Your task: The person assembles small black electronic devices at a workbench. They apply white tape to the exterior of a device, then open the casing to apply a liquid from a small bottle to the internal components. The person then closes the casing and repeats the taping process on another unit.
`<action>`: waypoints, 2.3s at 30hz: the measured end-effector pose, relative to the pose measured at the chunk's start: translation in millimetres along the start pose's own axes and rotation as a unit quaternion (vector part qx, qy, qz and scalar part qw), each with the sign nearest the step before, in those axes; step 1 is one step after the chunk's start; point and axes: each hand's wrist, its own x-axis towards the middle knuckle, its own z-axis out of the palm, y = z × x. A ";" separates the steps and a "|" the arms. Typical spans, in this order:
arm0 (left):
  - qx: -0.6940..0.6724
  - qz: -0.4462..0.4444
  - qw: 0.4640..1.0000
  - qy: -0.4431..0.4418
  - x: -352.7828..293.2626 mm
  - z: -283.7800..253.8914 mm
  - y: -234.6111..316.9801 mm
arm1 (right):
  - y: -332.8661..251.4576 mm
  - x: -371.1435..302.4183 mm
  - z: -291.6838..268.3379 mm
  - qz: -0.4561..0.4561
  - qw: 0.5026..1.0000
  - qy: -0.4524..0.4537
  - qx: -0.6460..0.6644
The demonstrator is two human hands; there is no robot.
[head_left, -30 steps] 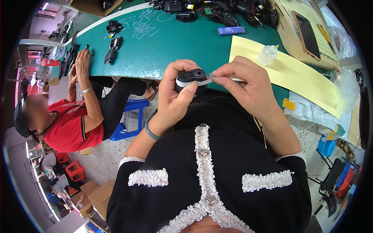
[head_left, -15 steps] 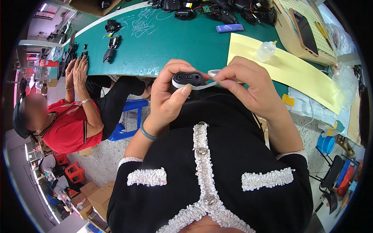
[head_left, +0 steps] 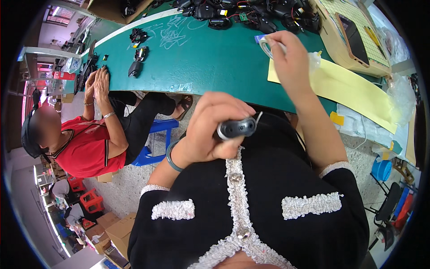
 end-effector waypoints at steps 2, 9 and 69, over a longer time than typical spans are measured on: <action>-0.050 -0.050 0.996 0.060 -7.7 -3.4 -16.8 | -4.1 -6.2 1.9 -0.064 0.995 -0.045 -0.056; -0.094 -0.035 0.978 0.182 -8.8 1.7 -31.2 | -9.5 -38.4 9.9 -0.107 0.983 -0.112 -0.095; -0.285 -0.056 0.952 0.095 -2.4 5.8 -34.8 | -51.3 -53.3 -44.2 0.104 0.868 -0.263 0.409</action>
